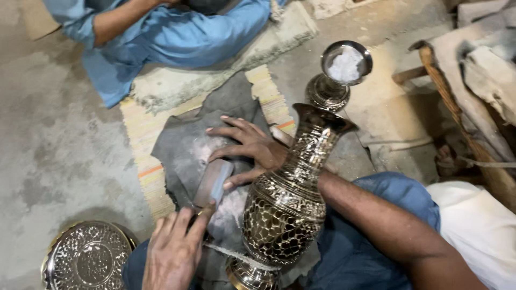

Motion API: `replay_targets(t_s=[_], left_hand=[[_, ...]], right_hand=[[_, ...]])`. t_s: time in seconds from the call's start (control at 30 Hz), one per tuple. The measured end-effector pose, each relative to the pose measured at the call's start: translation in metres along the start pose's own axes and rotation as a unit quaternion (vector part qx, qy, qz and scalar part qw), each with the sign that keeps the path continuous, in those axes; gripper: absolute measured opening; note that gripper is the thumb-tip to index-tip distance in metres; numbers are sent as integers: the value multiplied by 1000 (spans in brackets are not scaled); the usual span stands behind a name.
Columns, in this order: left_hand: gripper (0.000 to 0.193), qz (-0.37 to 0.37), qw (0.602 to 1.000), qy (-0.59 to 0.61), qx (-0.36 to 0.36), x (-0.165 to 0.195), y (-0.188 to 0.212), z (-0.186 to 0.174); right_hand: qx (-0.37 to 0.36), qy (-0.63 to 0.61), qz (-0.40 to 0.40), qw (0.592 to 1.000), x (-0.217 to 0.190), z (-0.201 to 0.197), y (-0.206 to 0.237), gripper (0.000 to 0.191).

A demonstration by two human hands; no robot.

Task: The person sits on the floor and rubs a small rectangular block against a dark cloth, then uses a wooden mallet to tap the surface of an ornate metal vase. The person rotates the vase and continues tapping different areas.

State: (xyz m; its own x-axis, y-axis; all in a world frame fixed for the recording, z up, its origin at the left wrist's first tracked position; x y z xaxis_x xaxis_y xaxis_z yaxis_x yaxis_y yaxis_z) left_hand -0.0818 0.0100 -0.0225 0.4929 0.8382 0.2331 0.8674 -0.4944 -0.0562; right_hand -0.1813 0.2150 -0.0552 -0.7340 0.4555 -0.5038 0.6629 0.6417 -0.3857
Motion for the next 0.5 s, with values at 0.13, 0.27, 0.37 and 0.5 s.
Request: replay_targets(t_s=[0.13, 0.27, 0.37, 0.5], left_hand=[[51, 68, 993, 4, 100, -3, -17, 5], [46, 97, 984, 2, 152, -3, -30, 7], [50, 72, 994, 8, 84, -4, -8, 2], [49, 50, 996, 33, 60, -7, 2, 2]], right_hand=[[1, 3, -6, 1000, -5, -1, -1, 62], [-5, -8, -1, 1000, 1, 3, 1, 62], [-10, -8, -3, 1000, 6, 9, 5, 62], [-8, 3, -37, 999, 8, 14, -3, 68]])
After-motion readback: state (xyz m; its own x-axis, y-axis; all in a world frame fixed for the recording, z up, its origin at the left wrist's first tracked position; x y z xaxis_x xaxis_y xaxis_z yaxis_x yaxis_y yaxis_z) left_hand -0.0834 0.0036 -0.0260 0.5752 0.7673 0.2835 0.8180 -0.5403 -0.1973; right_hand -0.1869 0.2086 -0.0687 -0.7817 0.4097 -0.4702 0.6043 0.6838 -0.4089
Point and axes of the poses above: each hand's wrist, its own y-axis away from the middle knuckle, its own z-axis out of the palm, x = y × z, the point moved 4 cm from there along -y, towards the middle knuckle, and after that the axes turned 3 degrees about y, right-handed, at the moved point
